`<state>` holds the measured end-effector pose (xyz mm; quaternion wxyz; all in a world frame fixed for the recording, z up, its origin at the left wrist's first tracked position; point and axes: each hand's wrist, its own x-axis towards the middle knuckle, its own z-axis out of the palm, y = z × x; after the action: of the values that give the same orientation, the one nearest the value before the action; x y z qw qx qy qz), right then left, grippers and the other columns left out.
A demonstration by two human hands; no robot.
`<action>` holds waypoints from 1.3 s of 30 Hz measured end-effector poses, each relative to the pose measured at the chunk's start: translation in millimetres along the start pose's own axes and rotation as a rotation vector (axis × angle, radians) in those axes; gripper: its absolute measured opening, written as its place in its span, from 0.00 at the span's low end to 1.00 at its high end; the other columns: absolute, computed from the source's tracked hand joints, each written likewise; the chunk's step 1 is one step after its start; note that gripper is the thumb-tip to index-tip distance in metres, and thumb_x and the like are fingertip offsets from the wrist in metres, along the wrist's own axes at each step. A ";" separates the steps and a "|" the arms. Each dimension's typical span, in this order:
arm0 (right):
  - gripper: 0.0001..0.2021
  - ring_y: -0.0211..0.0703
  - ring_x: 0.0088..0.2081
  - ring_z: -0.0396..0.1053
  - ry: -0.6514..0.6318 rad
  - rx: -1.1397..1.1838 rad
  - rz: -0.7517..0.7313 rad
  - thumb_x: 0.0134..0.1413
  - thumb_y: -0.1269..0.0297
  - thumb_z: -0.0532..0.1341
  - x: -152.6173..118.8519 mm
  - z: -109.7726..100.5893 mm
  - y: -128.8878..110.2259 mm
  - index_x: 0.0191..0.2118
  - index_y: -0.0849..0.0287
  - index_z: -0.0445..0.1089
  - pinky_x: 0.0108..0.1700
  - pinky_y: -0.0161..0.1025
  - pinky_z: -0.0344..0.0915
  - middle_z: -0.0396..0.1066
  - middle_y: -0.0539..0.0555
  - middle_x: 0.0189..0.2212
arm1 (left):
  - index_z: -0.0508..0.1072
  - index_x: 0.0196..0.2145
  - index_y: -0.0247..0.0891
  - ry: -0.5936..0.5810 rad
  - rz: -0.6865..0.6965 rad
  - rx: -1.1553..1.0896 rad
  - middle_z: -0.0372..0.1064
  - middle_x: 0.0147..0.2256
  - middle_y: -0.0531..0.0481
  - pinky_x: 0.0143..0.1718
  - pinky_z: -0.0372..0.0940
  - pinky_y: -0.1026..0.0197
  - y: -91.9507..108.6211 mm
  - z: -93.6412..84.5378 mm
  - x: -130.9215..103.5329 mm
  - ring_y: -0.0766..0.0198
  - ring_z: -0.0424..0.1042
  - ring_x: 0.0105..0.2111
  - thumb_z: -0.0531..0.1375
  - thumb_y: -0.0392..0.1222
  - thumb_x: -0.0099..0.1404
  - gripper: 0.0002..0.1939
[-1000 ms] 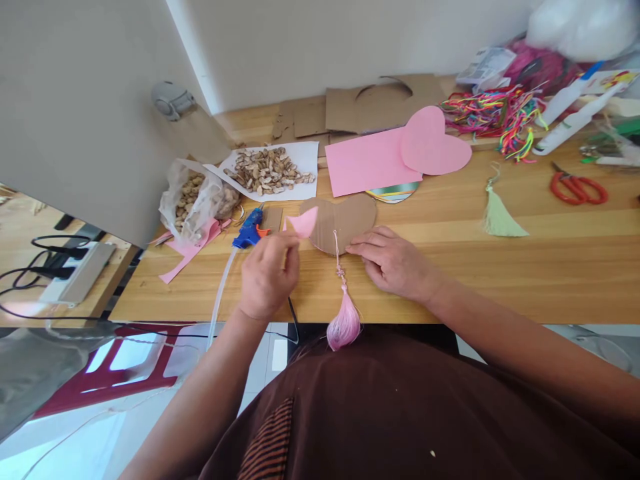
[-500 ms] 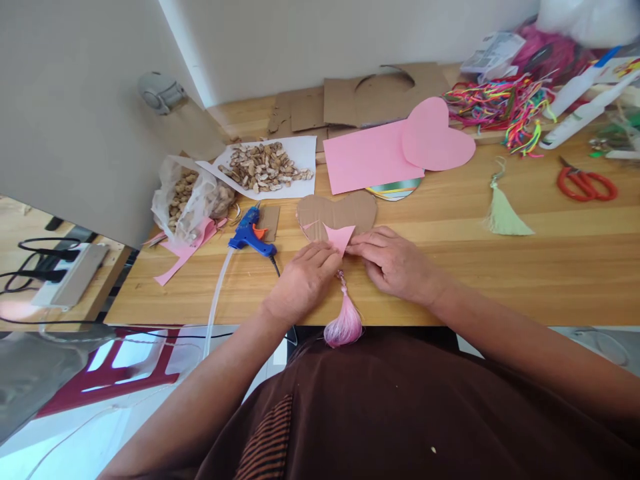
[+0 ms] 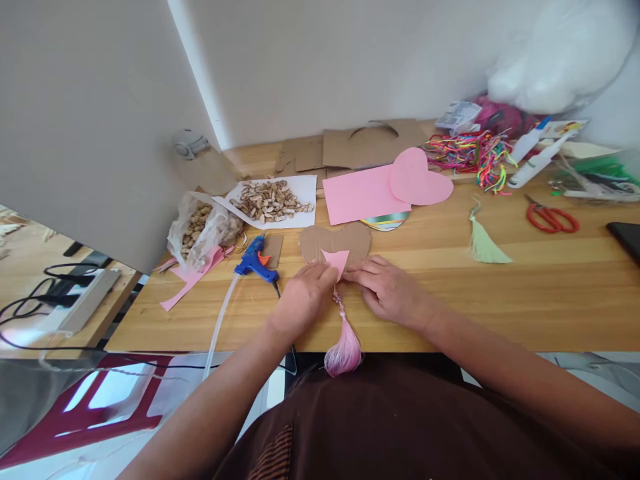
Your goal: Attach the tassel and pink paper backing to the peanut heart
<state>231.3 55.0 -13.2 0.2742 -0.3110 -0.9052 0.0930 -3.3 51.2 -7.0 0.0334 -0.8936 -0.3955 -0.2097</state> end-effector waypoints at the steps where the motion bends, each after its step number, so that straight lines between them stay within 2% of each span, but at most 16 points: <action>1: 0.22 0.54 0.52 0.71 -0.006 -0.009 0.012 0.57 0.81 0.58 -0.3 -0.1 -0.1 0.56 0.60 0.74 0.55 0.55 0.71 0.77 0.61 0.51 | 0.72 0.40 0.40 0.011 -0.058 -0.026 0.78 0.36 0.47 0.48 0.75 0.54 -3.6 -2.8 1.1 0.58 0.79 0.39 0.54 0.28 0.71 0.10; 4: 0.20 0.54 0.50 0.71 0.000 -0.040 0.000 0.58 0.80 0.58 -0.4 -0.9 -1.1 0.53 0.61 0.75 0.54 0.56 0.72 0.77 0.62 0.49 | 0.71 0.40 0.40 0.155 -0.240 -0.066 0.78 0.38 0.46 0.45 0.75 0.55 -16.1 -10.9 4.6 0.57 0.79 0.40 0.55 0.30 0.71 0.07; 5: 0.19 0.54 0.49 0.71 0.008 -0.046 -0.013 0.58 0.80 0.58 -0.1 -1.3 -1.5 0.52 0.62 0.75 0.54 0.55 0.72 0.77 0.62 0.49 | 0.71 0.40 0.40 0.209 -0.262 -0.063 0.79 0.40 0.46 0.46 0.75 0.53 -19.2 -12.2 5.7 0.56 0.79 0.43 0.56 0.31 0.71 0.07; 7: 0.18 0.54 0.48 0.71 0.021 -0.055 -0.028 0.58 0.80 0.58 0.5 -1.8 -2.1 0.52 0.62 0.75 0.53 0.55 0.72 0.78 0.62 0.48 | 0.71 0.41 0.40 0.256 -0.219 -0.041 0.79 0.43 0.44 0.50 0.74 0.50 -21.6 -11.3 7.5 0.54 0.79 0.47 0.55 0.31 0.71 0.07; 10: 0.18 0.54 0.48 0.71 0.022 -0.053 -0.016 0.58 0.81 0.58 0.9 -1.7 -2.3 0.51 0.61 0.76 0.53 0.55 0.73 0.78 0.61 0.48 | 0.72 0.43 0.39 0.179 -0.060 -0.008 0.79 0.45 0.41 0.54 0.72 0.48 -16.0 -2.8 8.8 0.53 0.77 0.52 0.53 0.28 0.70 0.11; 13: 0.20 0.55 0.49 0.71 0.003 -0.031 0.001 0.58 0.81 0.58 0.5 -1.1 -1.8 0.52 0.59 0.75 0.53 0.56 0.72 0.77 0.61 0.47 | 0.72 0.42 0.38 0.087 0.021 0.010 0.78 0.45 0.38 0.56 0.71 0.49 -7.2 6.2 9.3 0.53 0.76 0.53 0.52 0.25 0.68 0.13; 15: 0.20 0.55 0.50 0.70 -0.006 -0.019 0.004 0.58 0.81 0.58 0.3 -1.1 -1.5 0.53 0.59 0.75 0.53 0.56 0.72 0.77 0.61 0.47 | 0.71 0.42 0.39 0.029 0.020 0.027 0.78 0.44 0.40 0.54 0.72 0.50 -3.7 8.1 10.5 0.53 0.77 0.50 0.52 0.24 0.68 0.14; 19: 0.20 0.54 0.49 0.70 -0.010 -0.019 -0.006 0.58 0.81 0.58 1.1 -2.2 -1.2 0.54 0.60 0.74 0.54 0.56 0.71 0.77 0.61 0.47 | 0.70 0.38 0.39 -0.056 -0.035 0.067 0.75 0.34 0.45 0.45 0.72 0.52 -4.0 3.1 16.7 0.54 0.76 0.37 0.53 0.25 0.68 0.11; 23: 0.19 0.54 0.48 0.69 -0.006 -0.018 -0.010 0.58 0.80 0.57 2.1 -2.5 -1.0 0.53 0.61 0.75 0.54 0.55 0.71 0.77 0.60 0.47 | 0.70 0.37 0.39 -0.060 -0.069 0.089 0.75 0.34 0.44 0.47 0.73 0.50 -7.4 -0.4 21.1 0.53 0.76 0.37 0.53 0.27 0.70 0.10; 26: 0.21 0.54 0.48 0.70 -0.004 -0.020 -0.016 0.58 0.81 0.58 2.3 -1.6 -1.0 0.54 0.59 0.75 0.54 0.55 0.71 0.77 0.60 0.46 | 0.72 0.40 0.39 -0.043 -0.031 0.087 0.78 0.41 0.40 0.56 0.70 0.47 -8.2 1.6 16.6 0.52 0.77 0.48 0.52 0.27 0.70 0.12; 29: 0.22 0.55 0.50 0.71 0.006 -0.021 -0.011 0.57 0.81 0.58 2.5 -1.1 -1.3 0.54 0.58 0.75 0.55 0.56 0.70 0.77 0.60 0.48 | 0.73 0.45 0.38 -0.025 0.043 0.072 0.79 0.47 0.38 0.62 0.67 0.44 -6.7 3.0 6.3 0.52 0.74 0.58 0.52 0.28 0.72 0.12; 35: 0.21 0.55 0.49 0.72 0.005 -0.022 -0.008 0.58 0.80 0.58 2.4 -1.2 -1.3 0.55 0.59 0.75 0.54 0.55 0.70 0.78 0.60 0.49 | 0.74 0.49 0.36 -0.046 0.154 0.086 0.79 0.50 0.38 0.62 0.69 0.43 1.9 -1.9 -8.6 0.52 0.74 0.59 0.53 0.28 0.73 0.13; 39: 0.21 0.54 0.50 0.71 0.004 -0.010 -0.009 0.59 0.80 0.58 2.0 -1.0 -1.2 0.55 0.60 0.75 0.55 0.55 0.70 0.78 0.60 0.50 | 0.73 0.50 0.32 -0.016 0.203 0.103 0.79 0.49 0.37 0.62 0.70 0.43 5.1 -0.4 -13.9 0.51 0.76 0.57 0.52 0.27 0.73 0.14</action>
<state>229.9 55.2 -11.1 0.2749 -0.3083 -0.9066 0.0865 -8.1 38.0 -11.7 0.0971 -0.9279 -0.3133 -0.1774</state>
